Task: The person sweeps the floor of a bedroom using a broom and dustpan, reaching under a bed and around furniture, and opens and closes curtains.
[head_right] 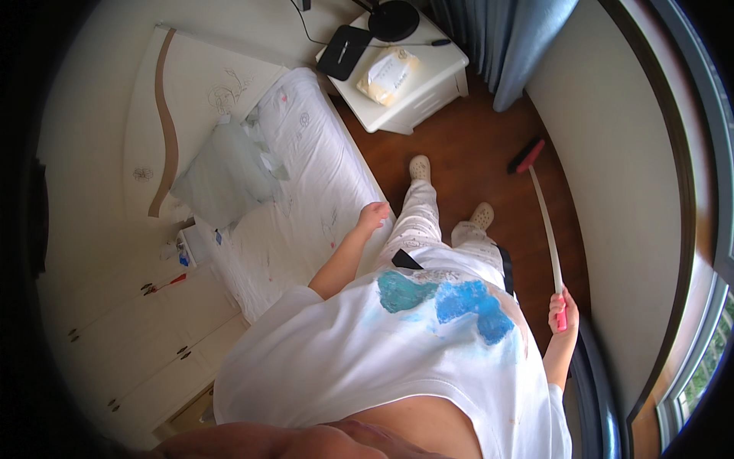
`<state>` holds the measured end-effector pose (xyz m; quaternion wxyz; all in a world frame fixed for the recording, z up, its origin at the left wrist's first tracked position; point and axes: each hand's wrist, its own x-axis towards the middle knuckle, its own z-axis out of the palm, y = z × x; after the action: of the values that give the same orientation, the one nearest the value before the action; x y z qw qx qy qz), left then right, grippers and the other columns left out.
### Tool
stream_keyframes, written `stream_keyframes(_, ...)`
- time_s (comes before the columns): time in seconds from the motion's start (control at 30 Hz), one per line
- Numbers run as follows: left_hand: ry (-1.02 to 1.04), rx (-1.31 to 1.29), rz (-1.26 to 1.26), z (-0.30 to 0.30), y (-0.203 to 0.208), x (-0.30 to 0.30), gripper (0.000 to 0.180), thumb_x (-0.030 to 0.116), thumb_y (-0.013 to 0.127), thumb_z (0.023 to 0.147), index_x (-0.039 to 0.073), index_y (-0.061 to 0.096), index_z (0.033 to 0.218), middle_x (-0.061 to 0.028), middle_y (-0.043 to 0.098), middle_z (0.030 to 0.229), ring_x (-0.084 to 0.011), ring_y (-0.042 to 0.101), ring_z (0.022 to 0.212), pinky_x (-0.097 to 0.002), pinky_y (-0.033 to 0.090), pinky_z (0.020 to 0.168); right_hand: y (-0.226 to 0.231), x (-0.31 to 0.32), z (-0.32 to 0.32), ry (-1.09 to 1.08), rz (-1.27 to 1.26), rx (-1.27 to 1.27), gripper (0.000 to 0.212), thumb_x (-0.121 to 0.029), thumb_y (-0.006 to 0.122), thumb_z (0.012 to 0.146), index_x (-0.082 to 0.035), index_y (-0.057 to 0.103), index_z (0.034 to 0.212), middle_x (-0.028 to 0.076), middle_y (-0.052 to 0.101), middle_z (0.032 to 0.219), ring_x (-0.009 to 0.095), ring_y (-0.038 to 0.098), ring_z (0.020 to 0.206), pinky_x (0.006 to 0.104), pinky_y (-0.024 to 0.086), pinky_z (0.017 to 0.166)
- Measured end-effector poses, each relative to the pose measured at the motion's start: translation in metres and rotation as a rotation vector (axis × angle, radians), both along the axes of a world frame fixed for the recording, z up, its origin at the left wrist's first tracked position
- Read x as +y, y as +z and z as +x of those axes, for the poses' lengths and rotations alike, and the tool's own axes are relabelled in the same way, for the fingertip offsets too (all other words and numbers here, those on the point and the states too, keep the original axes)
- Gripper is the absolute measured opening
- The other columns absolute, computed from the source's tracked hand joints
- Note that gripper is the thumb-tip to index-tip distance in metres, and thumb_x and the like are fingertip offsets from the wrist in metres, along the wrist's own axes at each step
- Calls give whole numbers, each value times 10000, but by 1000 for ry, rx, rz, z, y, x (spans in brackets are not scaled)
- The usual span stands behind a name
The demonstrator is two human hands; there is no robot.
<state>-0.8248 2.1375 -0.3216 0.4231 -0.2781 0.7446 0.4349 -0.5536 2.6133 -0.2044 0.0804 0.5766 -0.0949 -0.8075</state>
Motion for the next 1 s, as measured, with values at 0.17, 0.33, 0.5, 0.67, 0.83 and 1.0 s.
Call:
stream_keyframes(0.17, 186, 5, 105, -98, -23, -15, 398, 372, 516, 784, 82, 463, 1050, -60, 561, 930, -154, 538, 800, -304, 429, 641, 4, -38, -30, -15, -2, -30, 208, -258, 418, 851, -105, 510, 958, 30, 485, 658, 48, 436, 474, 148, 389, 388)
stream_keyframes(0.33, 313, 72, 159, -187, -60, -28, 366, 351, 504, 797, 106, 454, 1064, -53, 524, 963, -170, 519, 821, -325, 428, 669, -2, -82, -78, 133, 43, -17, 233, -271, 476, 823, -47, 479, 757, 19, 462, 615, 51, 414, 461, 147, 369, 385)
stream_keyframes(0.5, 444, 136, 184, -248, -88, -20, 298, 293, 529, 790, 31, 499, 930, -16, 531, 802, -119, 484, 672, -291, 418, 591, -12, -107, -111, 162, 97, -83, 136, -223, 463, 826, -134, 486, 927, 16, 432, 644, 57, 378, 494, 145, 323, 410)
stream_keyframes(0.67, 338, 79, 143, -274, -134, -33, 345, 338, 528, 779, 96, 478, 1019, -34, 524, 969, -183, 500, 859, -404, 401, 715, -2, -165, -170, 351, 343, -116, 194, -237, 445, 838, -158, 443, 1015, 7, 416, 616, 63, 376, 493, 168, 347, 425)
stream_keyframes(0.83, 416, 103, 156, -287, -155, -41, 362, 329, 591, 743, 23, 535, 928, -79, 571, 889, -192, 560, 791, -350, 456, 649, 20, -197, -217, 500, 507, -67, 271, -192, 420, 852, -105, 412, 1109, 35, 421, 588, 73, 387, 478, 175, 362, 418)
stream_keyframes(1.0, 455, 112, 177, -288, -142, -42, 407, 345, 649, 689, -30, 575, 827, -104, 585, 753, -178, 553, 607, -314, 439, 530, 25, -190, -225, 654, 596, -70, 299, -155, 426, 846, -94, 405, 1138, 50, 431, 611, 90, 391, 490, 172, 346, 422)
